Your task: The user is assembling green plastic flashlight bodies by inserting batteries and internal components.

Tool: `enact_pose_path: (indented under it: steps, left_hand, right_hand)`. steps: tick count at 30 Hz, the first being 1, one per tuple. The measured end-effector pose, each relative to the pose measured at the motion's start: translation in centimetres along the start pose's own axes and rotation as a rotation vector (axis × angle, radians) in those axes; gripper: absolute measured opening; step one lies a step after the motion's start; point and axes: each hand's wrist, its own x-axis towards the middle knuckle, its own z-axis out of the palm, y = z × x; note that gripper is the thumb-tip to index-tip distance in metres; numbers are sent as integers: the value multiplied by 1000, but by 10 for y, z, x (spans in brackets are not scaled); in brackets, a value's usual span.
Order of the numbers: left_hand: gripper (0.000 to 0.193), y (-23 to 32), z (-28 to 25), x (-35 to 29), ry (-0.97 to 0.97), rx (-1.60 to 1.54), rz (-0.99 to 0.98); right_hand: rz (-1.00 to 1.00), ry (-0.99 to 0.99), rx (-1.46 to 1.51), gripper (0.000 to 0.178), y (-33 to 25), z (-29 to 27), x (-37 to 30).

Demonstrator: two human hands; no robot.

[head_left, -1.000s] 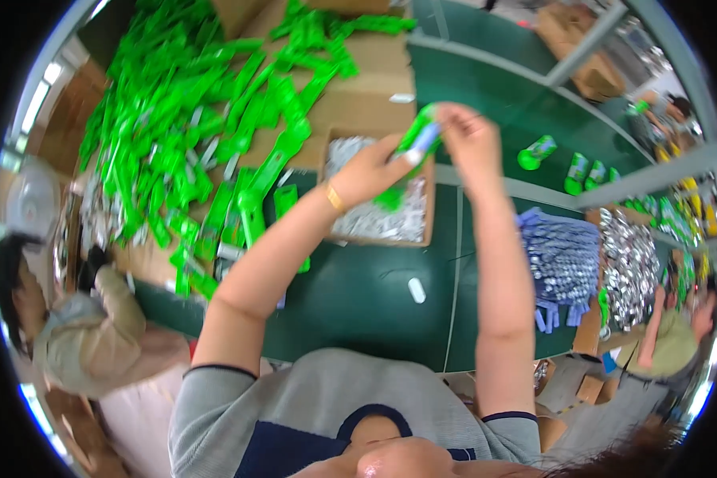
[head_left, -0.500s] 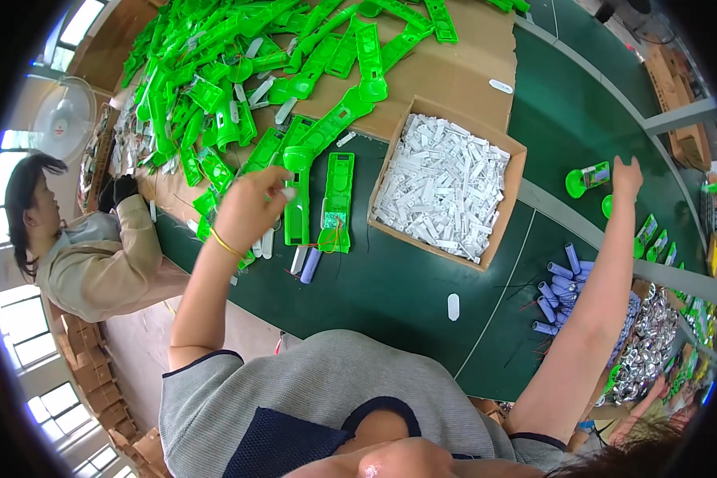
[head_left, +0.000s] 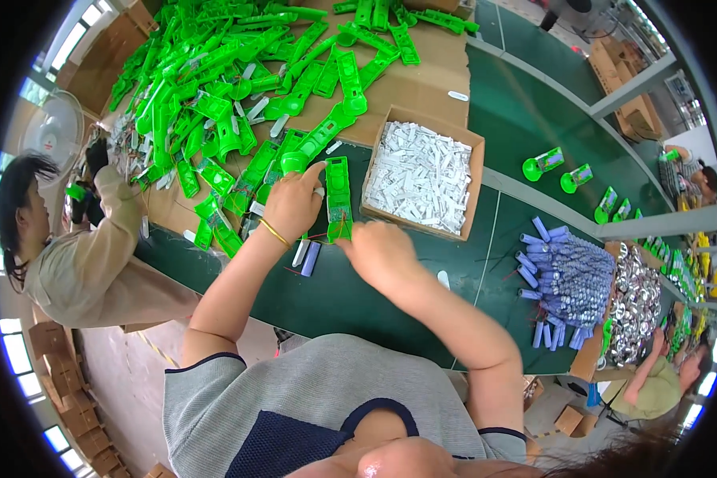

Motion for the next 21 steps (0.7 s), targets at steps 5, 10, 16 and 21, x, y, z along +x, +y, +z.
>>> enact_pose_path:
  steps: [5,10,16,21]
  left_hand:
    - [70,17,7,-5,-49,-434,-134]
    - [73,22,6,-14,-111,-961,-323]
    - [35,77,-18,-28,-176,-1513,-135]
    - [45,120,-39,-28,-161,-1723,56]
  right_hand:
    - [74,478,282,39,8,69,8]
    - [14,659,466,38,4,66,-22]
    - [-139,875,927,36,-1,53,-44]
    - [-187,182,1602,40,-4,66,-59]
